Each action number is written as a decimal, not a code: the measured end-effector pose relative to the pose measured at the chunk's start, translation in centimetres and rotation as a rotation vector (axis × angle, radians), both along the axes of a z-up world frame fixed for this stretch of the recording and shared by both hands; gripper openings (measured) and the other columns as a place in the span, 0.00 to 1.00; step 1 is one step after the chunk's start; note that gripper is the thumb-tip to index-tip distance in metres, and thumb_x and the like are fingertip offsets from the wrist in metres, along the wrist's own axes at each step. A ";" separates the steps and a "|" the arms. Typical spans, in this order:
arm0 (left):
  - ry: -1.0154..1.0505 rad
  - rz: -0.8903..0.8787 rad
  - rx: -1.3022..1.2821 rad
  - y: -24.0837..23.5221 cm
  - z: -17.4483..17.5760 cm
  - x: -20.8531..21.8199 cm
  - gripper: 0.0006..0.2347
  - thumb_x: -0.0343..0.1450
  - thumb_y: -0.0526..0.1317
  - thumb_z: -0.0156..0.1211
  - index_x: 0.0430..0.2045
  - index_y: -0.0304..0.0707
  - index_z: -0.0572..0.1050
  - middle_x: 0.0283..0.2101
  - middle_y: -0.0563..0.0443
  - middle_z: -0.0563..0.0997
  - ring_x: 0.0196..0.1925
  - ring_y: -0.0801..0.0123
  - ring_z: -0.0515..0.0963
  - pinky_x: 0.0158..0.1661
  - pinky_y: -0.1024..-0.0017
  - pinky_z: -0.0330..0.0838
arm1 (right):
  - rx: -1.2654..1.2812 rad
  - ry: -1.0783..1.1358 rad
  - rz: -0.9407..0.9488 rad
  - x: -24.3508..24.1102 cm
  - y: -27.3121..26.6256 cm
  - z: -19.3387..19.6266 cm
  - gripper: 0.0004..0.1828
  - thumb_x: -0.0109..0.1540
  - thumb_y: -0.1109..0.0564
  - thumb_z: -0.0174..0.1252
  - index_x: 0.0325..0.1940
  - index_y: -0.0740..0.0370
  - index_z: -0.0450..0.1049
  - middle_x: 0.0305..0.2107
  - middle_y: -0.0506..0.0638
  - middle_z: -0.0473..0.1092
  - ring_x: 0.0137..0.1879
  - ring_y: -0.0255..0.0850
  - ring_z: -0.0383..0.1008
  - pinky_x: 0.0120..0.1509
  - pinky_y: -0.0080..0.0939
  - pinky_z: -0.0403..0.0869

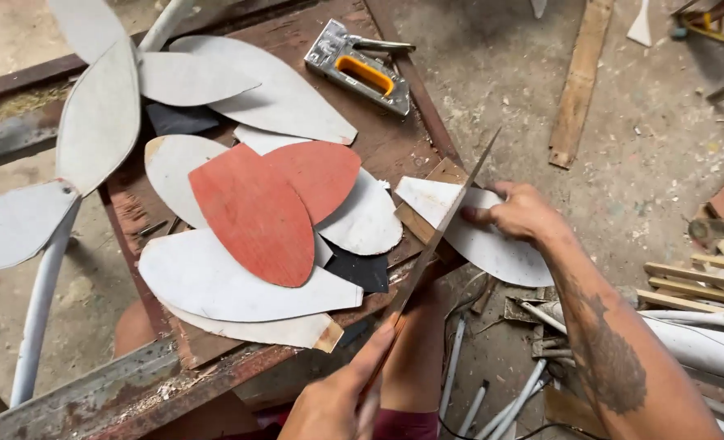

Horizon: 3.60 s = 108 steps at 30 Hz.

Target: Cutting leaf-shaped pieces from thin wood using a hand saw on a workshop table.

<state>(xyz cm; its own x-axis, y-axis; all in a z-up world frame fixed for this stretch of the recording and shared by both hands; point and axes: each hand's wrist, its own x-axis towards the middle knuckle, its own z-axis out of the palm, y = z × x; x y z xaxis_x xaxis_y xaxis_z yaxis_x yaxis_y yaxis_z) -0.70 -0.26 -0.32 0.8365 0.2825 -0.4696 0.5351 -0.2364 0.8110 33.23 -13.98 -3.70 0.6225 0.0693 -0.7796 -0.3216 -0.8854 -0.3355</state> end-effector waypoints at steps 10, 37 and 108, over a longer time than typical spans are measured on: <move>-0.475 -0.203 0.242 -1.7 -3.4 6.8 0.35 0.71 0.33 0.54 0.75 0.58 0.48 0.27 0.37 0.81 0.21 0.43 0.78 0.26 0.50 0.71 | -0.146 -0.090 0.156 -1.7 1.4 2.0 0.37 0.62 0.67 0.45 0.77 0.52 0.58 0.55 0.61 0.72 0.24 0.37 0.56 0.23 0.35 0.57; -0.471 -0.211 0.153 -1.3 -2.4 5.5 0.32 0.73 0.33 0.51 0.73 0.58 0.50 0.49 0.44 0.74 0.35 0.43 0.82 0.37 0.53 0.74 | -0.092 -0.033 0.208 0.9 -1.1 -1.7 0.44 0.62 0.68 0.43 0.82 0.55 0.43 0.63 0.59 0.59 0.22 0.31 0.54 0.21 0.29 0.53; -0.141 -0.206 0.040 0.7 -0.9 -0.2 0.29 0.75 0.42 0.44 0.74 0.74 0.52 0.40 0.34 0.83 0.41 0.40 0.85 0.39 0.57 0.75 | -0.374 -1.151 0.376 -1.6 -0.7 -13.9 0.08 0.73 0.57 0.47 0.49 0.59 0.71 0.42 0.57 0.64 0.52 0.55 0.60 0.57 0.53 0.59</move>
